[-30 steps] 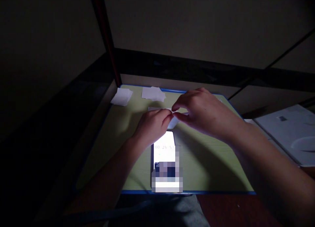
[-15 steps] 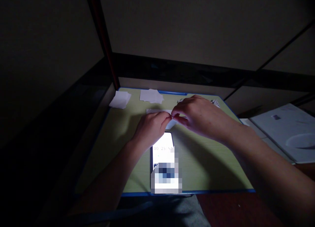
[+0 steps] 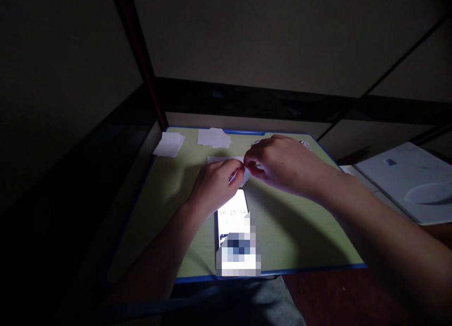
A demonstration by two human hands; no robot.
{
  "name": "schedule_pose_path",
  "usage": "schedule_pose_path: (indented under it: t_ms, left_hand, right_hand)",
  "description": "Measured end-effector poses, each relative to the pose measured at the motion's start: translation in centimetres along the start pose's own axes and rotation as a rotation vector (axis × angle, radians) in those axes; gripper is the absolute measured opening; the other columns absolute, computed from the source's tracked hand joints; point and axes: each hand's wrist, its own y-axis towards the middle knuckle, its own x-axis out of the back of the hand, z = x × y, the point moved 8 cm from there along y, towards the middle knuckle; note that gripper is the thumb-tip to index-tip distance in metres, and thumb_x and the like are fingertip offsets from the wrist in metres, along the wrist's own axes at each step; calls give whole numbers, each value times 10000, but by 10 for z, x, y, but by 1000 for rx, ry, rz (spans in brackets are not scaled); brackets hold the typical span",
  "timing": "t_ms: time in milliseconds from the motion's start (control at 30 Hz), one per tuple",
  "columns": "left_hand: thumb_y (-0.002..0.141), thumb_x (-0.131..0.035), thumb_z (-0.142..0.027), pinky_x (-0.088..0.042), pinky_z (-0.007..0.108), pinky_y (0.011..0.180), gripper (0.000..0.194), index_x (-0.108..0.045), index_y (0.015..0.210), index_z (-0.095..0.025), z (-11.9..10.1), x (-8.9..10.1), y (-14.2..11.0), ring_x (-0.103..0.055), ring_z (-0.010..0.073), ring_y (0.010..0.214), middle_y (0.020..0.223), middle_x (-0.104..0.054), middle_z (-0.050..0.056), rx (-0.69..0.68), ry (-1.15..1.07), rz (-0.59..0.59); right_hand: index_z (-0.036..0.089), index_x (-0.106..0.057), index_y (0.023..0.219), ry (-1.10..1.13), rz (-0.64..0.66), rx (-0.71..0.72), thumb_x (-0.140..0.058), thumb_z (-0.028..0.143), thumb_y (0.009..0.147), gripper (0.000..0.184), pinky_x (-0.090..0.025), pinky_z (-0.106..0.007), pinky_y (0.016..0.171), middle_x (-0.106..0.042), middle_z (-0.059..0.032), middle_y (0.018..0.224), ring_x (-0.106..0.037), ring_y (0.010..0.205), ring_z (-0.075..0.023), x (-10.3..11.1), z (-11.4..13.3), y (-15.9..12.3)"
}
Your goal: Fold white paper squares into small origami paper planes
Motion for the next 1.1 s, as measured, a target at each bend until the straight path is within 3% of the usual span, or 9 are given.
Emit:
schedule_pose_path:
  t_ms: [333,667,967,1100]
  left_hand:
    - [891,-550,-161,-417,227,580,124,-641,808,-172,1,4,0,-592,110,631,723,-674,13,11,-59,-48]
    - [898,-529,-137,-441,239,647,155,-651,807,-165,-3,1,0,-601,119,700,757,-674,21,-56,-150,-34]
    - [888,-569,-196,-429,209,560,132,-684,825,-186,-4,1,0,-627,112,671,772,-713,4,-12,-146,7]
    - [875,-578,-180,-433,211,565,124,-692,827,-183,2,3,0,-636,112,680,788,-725,9,19,-143,1]
  right_hand:
    - [174,-729,843,7,-29,5,-537,153,864,194,-340,-313,602,-720,-82,767,-612,681,-184,2,0,0]
    - [182,-730,856,25,37,-1,-552,159,868,181,-362,-304,606,-731,-75,778,-633,702,-192,1,-3,-7]
    - [201,-718,796,-55,79,24,-540,154,857,194,-352,-314,592,-726,-61,755,-620,658,-190,2,-8,-20]
    - [212,-710,756,-133,39,2,-626,178,794,99,-333,-324,577,-715,-62,740,-583,623,-185,2,-33,-28]
